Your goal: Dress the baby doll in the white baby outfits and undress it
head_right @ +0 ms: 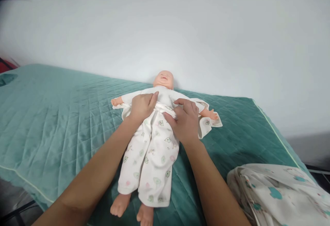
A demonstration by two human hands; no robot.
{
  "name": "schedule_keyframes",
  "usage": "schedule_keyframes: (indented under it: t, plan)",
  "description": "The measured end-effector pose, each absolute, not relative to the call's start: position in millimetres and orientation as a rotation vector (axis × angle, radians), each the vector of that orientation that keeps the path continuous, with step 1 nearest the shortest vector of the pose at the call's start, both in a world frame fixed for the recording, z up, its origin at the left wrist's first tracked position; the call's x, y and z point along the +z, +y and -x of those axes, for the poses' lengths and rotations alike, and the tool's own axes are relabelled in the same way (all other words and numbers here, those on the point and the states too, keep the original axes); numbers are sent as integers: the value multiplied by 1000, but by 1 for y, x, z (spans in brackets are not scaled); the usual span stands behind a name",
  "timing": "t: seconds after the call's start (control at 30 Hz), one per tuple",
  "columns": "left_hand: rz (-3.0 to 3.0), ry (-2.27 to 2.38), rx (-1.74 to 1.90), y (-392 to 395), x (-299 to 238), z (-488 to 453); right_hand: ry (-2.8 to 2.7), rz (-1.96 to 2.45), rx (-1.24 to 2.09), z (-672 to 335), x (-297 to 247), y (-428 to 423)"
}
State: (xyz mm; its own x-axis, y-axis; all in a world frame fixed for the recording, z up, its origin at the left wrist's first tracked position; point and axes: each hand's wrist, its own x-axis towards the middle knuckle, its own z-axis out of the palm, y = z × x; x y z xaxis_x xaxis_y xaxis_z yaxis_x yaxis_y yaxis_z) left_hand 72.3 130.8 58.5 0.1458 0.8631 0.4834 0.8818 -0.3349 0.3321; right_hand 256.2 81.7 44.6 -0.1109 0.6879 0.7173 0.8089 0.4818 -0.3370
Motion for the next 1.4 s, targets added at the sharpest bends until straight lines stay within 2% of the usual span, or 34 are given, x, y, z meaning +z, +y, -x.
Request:
schedule_keyframes:
  t: [0.37, 0.73, 0.87, 1.17, 1.4]
  plan:
    - [2274, -2009, -859, 131, 46, -59, -1679, 1354, 100, -270, 36, 23]
    - [2256, -2071, -1001, 124, 43, -54, -1600, 1440, 917, -257, 40, 16]
    - [2242, -2073, -1144, 124, 40, -52, -1648, 1426, 1093, -259, 42, 21]
    - [2264, -1969, -1684, 92, 37, -44, -1721, 1378, 1053, -265, 40, 17]
    - [2324, -2004, -1776, 22, 30, -33, -1837, 1559, 795, -262, 36, 24]
